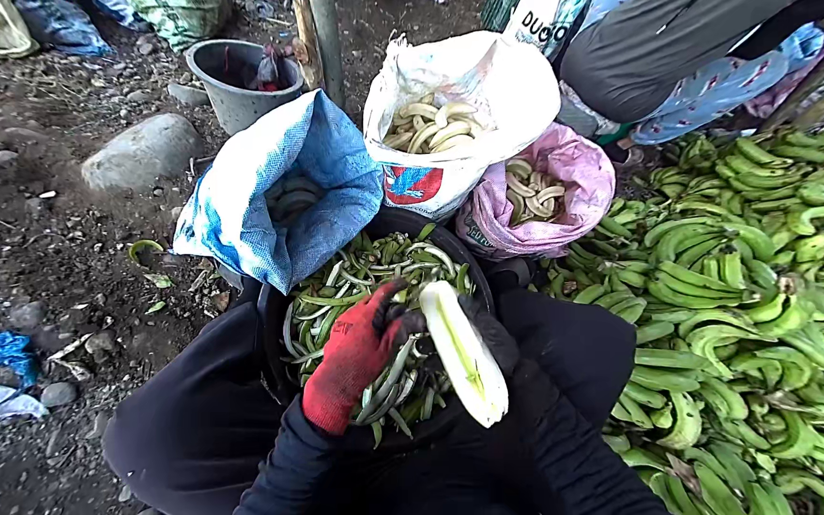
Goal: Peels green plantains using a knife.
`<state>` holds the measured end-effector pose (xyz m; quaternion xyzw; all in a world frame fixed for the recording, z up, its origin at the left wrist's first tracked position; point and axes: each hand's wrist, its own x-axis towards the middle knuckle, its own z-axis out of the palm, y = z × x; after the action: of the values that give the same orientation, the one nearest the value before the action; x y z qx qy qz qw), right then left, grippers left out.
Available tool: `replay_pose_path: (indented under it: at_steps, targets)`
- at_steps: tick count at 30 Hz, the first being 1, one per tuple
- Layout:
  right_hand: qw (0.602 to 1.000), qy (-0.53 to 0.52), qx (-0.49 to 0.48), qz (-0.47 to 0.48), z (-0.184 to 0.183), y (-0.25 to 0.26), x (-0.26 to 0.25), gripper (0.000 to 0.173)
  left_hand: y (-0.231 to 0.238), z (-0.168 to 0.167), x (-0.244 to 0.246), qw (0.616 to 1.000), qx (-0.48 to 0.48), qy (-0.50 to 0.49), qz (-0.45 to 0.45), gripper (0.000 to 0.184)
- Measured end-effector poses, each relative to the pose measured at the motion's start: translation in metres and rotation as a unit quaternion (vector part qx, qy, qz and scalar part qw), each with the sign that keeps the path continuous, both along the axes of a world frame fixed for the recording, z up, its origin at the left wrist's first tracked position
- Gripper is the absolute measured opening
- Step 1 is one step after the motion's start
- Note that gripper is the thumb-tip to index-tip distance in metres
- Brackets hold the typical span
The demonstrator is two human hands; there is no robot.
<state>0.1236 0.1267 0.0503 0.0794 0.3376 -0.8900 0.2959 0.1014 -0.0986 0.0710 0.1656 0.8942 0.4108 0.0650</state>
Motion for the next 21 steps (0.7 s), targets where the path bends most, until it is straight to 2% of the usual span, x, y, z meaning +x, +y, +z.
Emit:
replay_pose_path:
  at_steps: [3, 5, 7, 11, 18, 21]
  targets:
    - [0.999, 0.033, -0.013, -0.021, -0.016, 0.016, -0.013, 0.065, 0.0, 0.003, 0.04, 0.994, -0.045, -0.043, -0.087, 0.066]
    - [0.998, 0.034, -0.048, -0.004, -0.027, 0.026, -0.02, 0.071, 0.005, -0.001, 0.061, 0.986, -0.072, -0.026, -0.149, 0.062]
    - [0.999, 0.033, -0.041, -0.008, -0.027, 0.028, -0.022, 0.069, 0.008, -0.001, 0.071, 0.976, -0.098, -0.009, -0.194, 0.054]
    - [1.0, 0.02, -0.012, -0.014, -0.022, 0.024, -0.023, 0.069, 0.008, 0.005, 0.067, 0.967, -0.114, -0.015, -0.227, 0.039]
    - [0.998, 0.027, -0.04, 0.028, -0.025, 0.022, -0.02, 0.068, 0.003, 0.011, 0.054, 0.954, -0.107, -0.061, -0.274, 0.037]
    - [0.997, 0.033, -0.037, 0.063, -0.023, 0.02, -0.02, 0.066, 0.001, 0.008, 0.049, 0.949, -0.093, -0.049, -0.296, 0.035]
